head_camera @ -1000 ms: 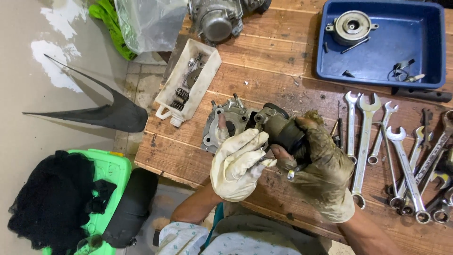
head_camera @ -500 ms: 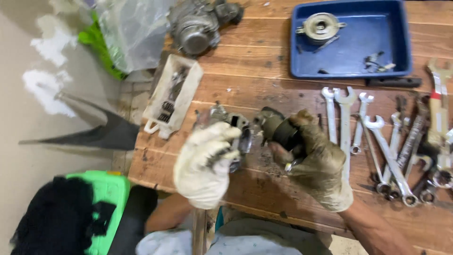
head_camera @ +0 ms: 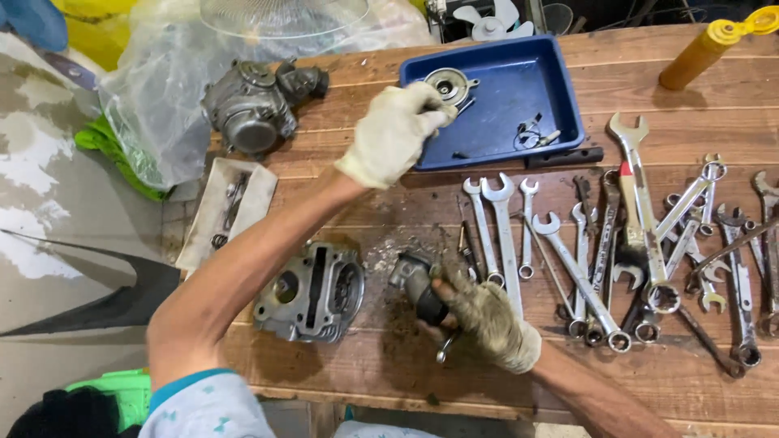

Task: Disassembling and inspecting a motorcycle engine cylinder head using hand tools on a workbench.

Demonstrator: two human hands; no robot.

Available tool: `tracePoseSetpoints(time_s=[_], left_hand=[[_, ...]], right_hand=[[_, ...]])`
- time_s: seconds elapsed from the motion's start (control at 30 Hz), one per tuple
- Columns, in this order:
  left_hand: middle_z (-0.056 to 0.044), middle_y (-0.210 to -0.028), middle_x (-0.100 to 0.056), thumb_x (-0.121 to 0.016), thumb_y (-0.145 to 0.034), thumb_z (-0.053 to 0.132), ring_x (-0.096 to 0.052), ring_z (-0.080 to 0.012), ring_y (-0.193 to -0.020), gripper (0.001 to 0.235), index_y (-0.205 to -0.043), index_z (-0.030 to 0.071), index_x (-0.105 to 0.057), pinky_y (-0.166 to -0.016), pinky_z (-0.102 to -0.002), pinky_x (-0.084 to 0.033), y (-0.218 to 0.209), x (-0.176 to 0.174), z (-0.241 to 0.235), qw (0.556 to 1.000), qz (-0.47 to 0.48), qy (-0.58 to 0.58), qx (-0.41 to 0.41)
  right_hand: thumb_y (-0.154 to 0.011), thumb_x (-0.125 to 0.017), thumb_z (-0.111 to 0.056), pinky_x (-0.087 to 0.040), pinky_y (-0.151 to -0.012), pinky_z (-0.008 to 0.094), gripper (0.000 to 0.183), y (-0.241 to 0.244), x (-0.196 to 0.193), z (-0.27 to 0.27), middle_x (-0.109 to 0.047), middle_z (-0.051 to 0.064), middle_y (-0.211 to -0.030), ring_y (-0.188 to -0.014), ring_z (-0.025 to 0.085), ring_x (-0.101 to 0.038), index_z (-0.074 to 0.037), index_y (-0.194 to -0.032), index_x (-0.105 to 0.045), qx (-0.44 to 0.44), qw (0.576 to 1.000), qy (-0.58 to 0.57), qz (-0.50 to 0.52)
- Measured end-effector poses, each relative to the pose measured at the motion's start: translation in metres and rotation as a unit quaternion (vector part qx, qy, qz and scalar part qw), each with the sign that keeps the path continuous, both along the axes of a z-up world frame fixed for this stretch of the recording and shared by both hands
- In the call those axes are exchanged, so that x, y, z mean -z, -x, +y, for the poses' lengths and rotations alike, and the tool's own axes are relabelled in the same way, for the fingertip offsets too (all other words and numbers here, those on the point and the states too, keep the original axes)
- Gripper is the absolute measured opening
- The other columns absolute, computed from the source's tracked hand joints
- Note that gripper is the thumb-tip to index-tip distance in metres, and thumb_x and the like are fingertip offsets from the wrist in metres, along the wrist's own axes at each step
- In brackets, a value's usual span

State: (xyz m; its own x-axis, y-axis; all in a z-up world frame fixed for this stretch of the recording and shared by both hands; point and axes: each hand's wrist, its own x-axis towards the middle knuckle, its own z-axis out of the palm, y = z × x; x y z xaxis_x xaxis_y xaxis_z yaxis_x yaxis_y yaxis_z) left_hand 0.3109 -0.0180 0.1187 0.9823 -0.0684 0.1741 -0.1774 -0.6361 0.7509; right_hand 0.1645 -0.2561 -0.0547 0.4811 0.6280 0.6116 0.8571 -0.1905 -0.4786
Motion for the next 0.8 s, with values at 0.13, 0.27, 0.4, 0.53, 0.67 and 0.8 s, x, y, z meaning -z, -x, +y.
tracePoseSetpoints(time_s=[0.13, 0.27, 0.4, 0.53, 0.67, 0.8], left_hand=[[-0.004, -0.076, -0.071, -0.079, -0.09, 0.028, -0.066, -0.0167, -0.068, 0.022, -0.081, 0.011, -0.069, -0.063, -0.036, -0.054, -0.095, 0.11, -0.005, 0.993, -0.018, -0.106, 0.056], [-0.007, -0.082, -0.074, -0.083, -0.087, 0.046, -0.073, -0.0269, -0.076, 0.036, -0.083, 0.011, -0.073, -0.064, -0.045, -0.059, -0.105, 0.105, -0.018, 0.968, 0.003, -0.247, 0.035], [-0.007, -0.076, -0.073, -0.076, -0.091, 0.047, -0.072, -0.0189, -0.066, 0.042, -0.098, 0.005, -0.075, -0.06, -0.037, -0.063, -0.066, 0.073, -0.027, 0.983, 0.04, -0.173, 0.041], [-0.012, -0.11, -0.079, -0.063, -0.099, 0.037, -0.072, -0.0385, -0.108, 0.026, -0.112, 0.02, -0.078, -0.097, -0.051, -0.056, 0.003, 0.017, -0.044, 0.988, 0.124, -0.047, 0.075], [-0.023, -0.127, -0.072, -0.056, -0.094, 0.063, -0.071, -0.0401, -0.116, 0.065, -0.132, 0.013, -0.068, -0.102, -0.057, -0.055, 0.057, 0.015, -0.042, 0.93, 0.282, 0.222, 0.079], [-0.034, -0.132, -0.065, -0.059, -0.091, 0.063, -0.061, -0.0501, -0.126, 0.077, -0.14, 0.004, -0.061, -0.106, -0.062, -0.05, 0.077, 0.01, -0.045, 0.904, 0.313, 0.278, 0.081]], right_hand=[[-0.09, -0.087, -0.034, -0.058, -0.081, 0.042, 0.094, 0.0, -0.002, -0.01, -0.057, 0.023, -0.148, -0.123, 0.034, -0.07, -0.012, -0.161, -0.029, -0.002, 0.999, 0.023, -0.031], [-0.092, -0.082, -0.033, -0.069, -0.051, 0.029, 0.087, -0.006, -0.021, -0.006, -0.072, 0.023, -0.127, -0.055, 0.013, -0.073, -0.022, -0.16, -0.028, 0.047, 0.992, -0.102, 0.066], [-0.105, -0.054, -0.031, -0.071, -0.046, 0.022, 0.043, -0.022, -0.096, -0.006, -0.079, 0.014, -0.093, -0.061, 0.017, -0.08, 0.001, -0.133, -0.056, 0.16, 0.954, -0.167, 0.189], [-0.092, -0.075, -0.036, -0.059, -0.085, 0.044, 0.041, -0.036, -0.114, -0.01, -0.074, 0.025, -0.104, -0.089, 0.034, -0.073, 0.001, -0.107, -0.069, 0.241, 0.834, -0.226, 0.442], [-0.088, -0.073, -0.042, -0.051, -0.063, 0.026, 0.048, -0.038, -0.104, -0.018, -0.073, 0.012, -0.096, -0.074, 0.022, -0.063, -0.003, -0.116, -0.071, 0.293, 0.701, -0.223, 0.611], [-0.084, -0.079, -0.04, -0.03, -0.026, 0.02, 0.058, -0.042, -0.093, -0.012, -0.067, 0.016, -0.079, -0.037, 0.013, -0.047, 0.001, -0.119, -0.058, 0.234, 0.584, -0.391, 0.672]])
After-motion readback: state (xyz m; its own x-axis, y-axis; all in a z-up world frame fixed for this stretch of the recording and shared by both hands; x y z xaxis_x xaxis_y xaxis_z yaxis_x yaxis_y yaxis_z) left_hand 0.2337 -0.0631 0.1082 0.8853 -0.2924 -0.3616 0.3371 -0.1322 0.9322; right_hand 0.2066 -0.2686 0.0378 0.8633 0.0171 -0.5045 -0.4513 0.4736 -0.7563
